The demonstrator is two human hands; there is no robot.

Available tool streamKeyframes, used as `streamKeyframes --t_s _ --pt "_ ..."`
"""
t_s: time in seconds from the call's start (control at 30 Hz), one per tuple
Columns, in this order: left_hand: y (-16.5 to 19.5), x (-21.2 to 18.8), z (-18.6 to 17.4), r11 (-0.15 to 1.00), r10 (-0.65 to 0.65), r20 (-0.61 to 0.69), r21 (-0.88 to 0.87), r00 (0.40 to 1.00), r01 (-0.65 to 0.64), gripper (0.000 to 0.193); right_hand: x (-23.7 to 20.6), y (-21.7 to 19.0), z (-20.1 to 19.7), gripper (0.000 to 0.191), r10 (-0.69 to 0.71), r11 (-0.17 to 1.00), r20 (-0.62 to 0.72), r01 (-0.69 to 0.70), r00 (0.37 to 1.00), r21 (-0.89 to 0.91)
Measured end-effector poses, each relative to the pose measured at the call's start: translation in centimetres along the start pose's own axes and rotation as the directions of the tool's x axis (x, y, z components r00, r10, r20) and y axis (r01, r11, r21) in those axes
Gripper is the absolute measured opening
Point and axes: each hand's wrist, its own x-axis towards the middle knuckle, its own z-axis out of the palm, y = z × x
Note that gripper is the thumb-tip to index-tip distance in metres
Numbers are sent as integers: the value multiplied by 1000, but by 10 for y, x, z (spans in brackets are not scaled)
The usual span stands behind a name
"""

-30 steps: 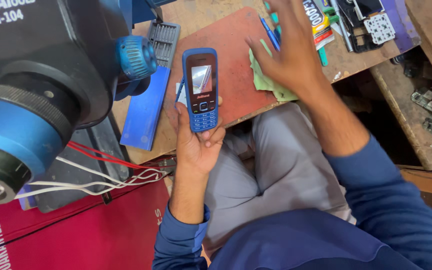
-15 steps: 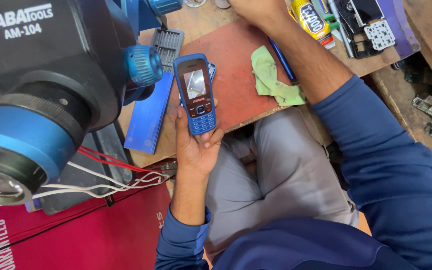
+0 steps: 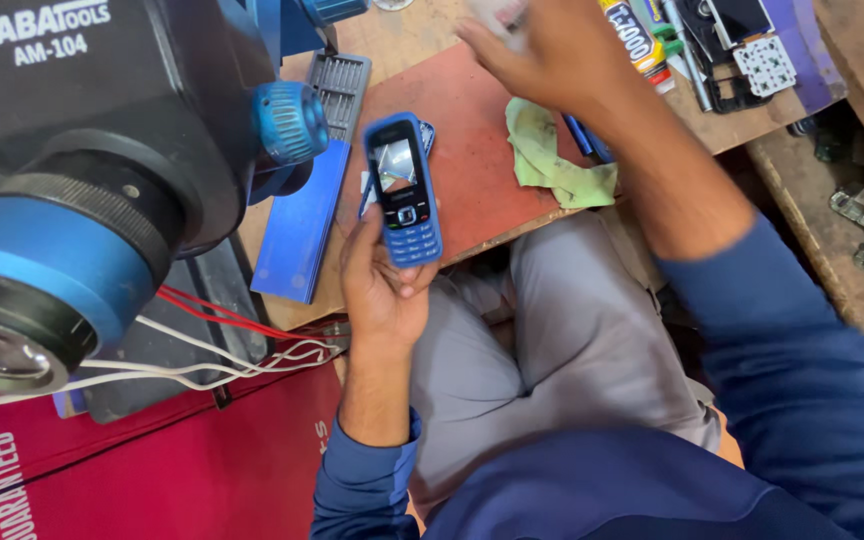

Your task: The person disassembles and cleans a mobile phone casing, wipes internal and external surfaces with a cloth and liquid adhesive, tests functions with the battery panel, and reassembles the plastic covers.

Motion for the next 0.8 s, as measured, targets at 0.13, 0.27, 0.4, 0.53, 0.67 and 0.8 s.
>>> streamKeyframes --t_s 0.13,0.27,0.4,0.53,0.67,0.8 --pt "1 -4 5 946 90 -47 316 995 -71 42 -46 -30 -72 51 -199 974 -3 198 980 112" --pt "-7 -5 8 683 188 11 717 982 -139 46 -63 -60 -105 55 -289 957 128 284 949 55" --pt "-16 -4 9 654 169 51 742 984 -151 52 -66 -74 -102 50 -358 909 231 394 905 -135" --pt "-19 -4 8 684 139 124 706 983 -186 52 -66 -80 -104 48 -364 880 252 420 897 -222" --pt "-19 -5 5 708 115 110 688 987 -159 52 -64 -84 -107 45 -378 894 201 413 904 -172" --pt "-20 -2 4 729 92 117 668 989 -147 53 -63 -71 -103 45 -268 958 18 269 963 -104"
